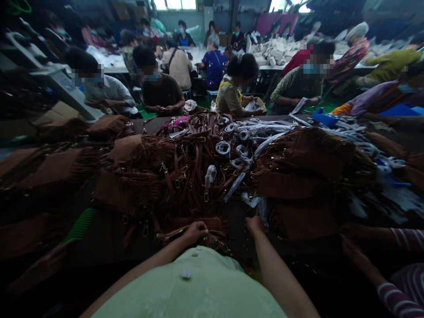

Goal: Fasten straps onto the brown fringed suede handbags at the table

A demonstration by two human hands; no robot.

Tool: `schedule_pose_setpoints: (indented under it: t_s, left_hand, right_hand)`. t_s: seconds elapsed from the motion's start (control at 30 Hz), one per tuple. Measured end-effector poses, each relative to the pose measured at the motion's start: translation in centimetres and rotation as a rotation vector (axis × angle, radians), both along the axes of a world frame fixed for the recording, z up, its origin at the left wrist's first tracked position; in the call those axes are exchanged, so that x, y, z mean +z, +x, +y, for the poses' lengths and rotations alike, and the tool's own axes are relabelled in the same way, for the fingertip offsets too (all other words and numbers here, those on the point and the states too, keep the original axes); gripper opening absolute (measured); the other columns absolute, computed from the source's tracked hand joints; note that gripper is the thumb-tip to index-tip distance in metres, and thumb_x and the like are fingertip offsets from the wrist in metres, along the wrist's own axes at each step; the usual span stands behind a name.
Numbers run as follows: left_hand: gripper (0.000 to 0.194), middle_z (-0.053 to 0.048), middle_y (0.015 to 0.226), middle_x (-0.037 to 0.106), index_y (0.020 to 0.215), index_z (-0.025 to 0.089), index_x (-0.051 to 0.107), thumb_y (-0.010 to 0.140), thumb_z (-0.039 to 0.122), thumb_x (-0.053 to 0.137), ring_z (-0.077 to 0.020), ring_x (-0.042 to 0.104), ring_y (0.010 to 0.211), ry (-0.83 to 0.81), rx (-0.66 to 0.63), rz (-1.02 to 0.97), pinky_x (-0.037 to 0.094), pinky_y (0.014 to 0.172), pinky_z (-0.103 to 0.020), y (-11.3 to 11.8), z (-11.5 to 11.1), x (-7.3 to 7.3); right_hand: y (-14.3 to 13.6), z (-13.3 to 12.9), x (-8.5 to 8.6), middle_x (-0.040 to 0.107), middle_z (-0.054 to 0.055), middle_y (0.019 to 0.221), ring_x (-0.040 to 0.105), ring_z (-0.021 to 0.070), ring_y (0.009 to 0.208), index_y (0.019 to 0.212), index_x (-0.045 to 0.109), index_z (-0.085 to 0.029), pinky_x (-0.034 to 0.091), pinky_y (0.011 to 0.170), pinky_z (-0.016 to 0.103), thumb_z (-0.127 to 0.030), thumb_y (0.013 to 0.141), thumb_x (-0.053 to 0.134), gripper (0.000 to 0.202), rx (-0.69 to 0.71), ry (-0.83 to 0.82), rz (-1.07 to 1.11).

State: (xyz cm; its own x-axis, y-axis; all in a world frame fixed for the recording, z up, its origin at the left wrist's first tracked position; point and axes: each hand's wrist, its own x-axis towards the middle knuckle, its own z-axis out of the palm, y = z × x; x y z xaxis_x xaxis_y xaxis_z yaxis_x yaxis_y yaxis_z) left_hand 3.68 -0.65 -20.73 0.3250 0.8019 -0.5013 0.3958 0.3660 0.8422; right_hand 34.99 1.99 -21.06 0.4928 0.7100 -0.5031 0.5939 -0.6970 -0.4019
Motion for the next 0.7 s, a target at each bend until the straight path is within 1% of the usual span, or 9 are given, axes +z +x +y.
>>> schedule_pose_setpoints:
  t_s: [0.07,0.13,0.23,0.33,0.47,0.53,0.57,0.63,0.7]
  left_hand:
    - [0.02,-0.001,0.068,0.063,0.074,0.012,0.061,0.066,0.029,0.061,-0.0131,0.056,0.065,0.009,0.004,-0.003,0.039,0.058,-0.022,-0.1,-0.1,0.1]
    - [0.02,-0.001,0.069,0.063,0.075,0.012,0.061,0.066,0.029,0.061,-0.0127,0.055,0.065,0.022,-0.002,0.002,0.039,0.058,-0.021,-0.2,-0.2,0.2]
    - [0.02,-0.001,0.07,0.063,0.075,0.012,0.062,0.066,0.029,0.061,-0.0127,0.055,0.065,0.038,-0.021,-0.002,0.039,0.058,-0.021,-0.4,-0.3,0.4]
    - [0.022,-0.002,0.07,0.063,0.076,0.012,0.062,0.065,0.031,0.062,-0.013,0.056,0.065,0.024,-0.017,-0.024,0.039,0.057,-0.022,-0.4,-0.4,0.6]
    - [0.023,-0.002,0.068,0.063,0.075,0.012,0.061,0.064,0.032,0.064,-0.0123,0.055,0.063,0.013,0.01,-0.021,0.039,0.056,-0.021,-0.4,-0.5,0.8]
    - [0.023,-0.001,0.066,0.062,0.074,0.012,0.061,0.063,0.031,0.065,-0.0117,0.054,0.061,0.012,0.011,-0.034,0.038,0.056,-0.021,-0.3,-0.5,0.8]
    - [0.022,-0.001,0.065,0.062,0.073,0.012,0.061,0.063,0.031,0.065,-0.0114,0.054,0.06,0.009,0.011,-0.053,0.038,0.056,-0.021,-0.3,-0.5,0.8]
    - [0.022,0.0,0.063,0.061,0.07,0.011,0.06,0.062,0.031,0.066,-0.0108,0.053,0.058,-0.007,0.029,-0.107,0.039,0.055,-0.021,-0.3,-0.4,0.9]
    - [0.024,0.0,0.061,0.06,0.068,0.011,0.06,0.06,0.033,0.068,-0.0101,0.052,0.056,-0.031,0.067,-0.146,0.039,0.054,-0.021,-0.2,-0.4,1.1]
  right_hand:
    - [-0.2,-0.4,0.0,0.06,0.007,0.046,0.061,0.0187,0.045,0.055,0.06,-0.013,0.048,0.046,0.027,-0.026,0.065,0.059,0.016,-0.05,0.01,0.108]
    - [-0.7,-1.0,0.0,0.063,0.005,0.05,0.062,0.0164,0.047,0.065,0.061,-0.013,0.048,0.044,0.023,-0.024,0.064,0.059,0.012,-0.092,0.066,0.194]
    - [-1.7,-1.7,0.2,0.066,0.004,0.059,0.065,0.0154,0.053,0.08,0.061,-0.013,0.049,0.044,0.02,-0.028,0.064,0.06,0.021,-0.132,0.186,0.293]
    - [-2.4,-2.0,0.4,0.068,0.005,0.066,0.066,0.0158,0.058,0.084,0.062,-0.013,0.053,0.049,0.022,-0.029,0.063,0.061,0.026,-0.119,0.262,0.396]
    - [-3.2,-1.9,0.7,0.07,0.006,0.071,0.067,0.0169,0.064,0.083,0.067,-0.012,0.055,0.06,0.027,-0.025,0.062,0.061,0.026,-0.078,0.279,0.508]
    - [-3.7,-1.9,1.2,0.071,0.008,0.079,0.067,0.0184,0.072,0.084,0.068,-0.012,0.055,0.066,0.029,-0.021,0.06,0.061,0.026,-0.018,0.27,0.523]
    - [-4.1,-2.0,1.6,0.071,0.009,0.082,0.067,0.0192,0.077,0.084,0.069,-0.013,0.054,0.07,0.03,-0.019,0.059,0.061,0.027,0.044,0.269,0.499]
    - [-4.9,-2.4,2.7,0.071,0.008,0.086,0.066,0.0199,0.083,0.085,0.07,-0.015,0.051,0.075,0.03,-0.02,0.062,0.061,0.025,0.228,0.268,0.388]
    - [-6.2,-3.1,4.4,0.07,0.006,0.086,0.064,0.0187,0.084,0.085,0.071,-0.017,0.048,0.077,0.029,-0.025,0.071,0.056,0.022,0.424,0.271,0.235]
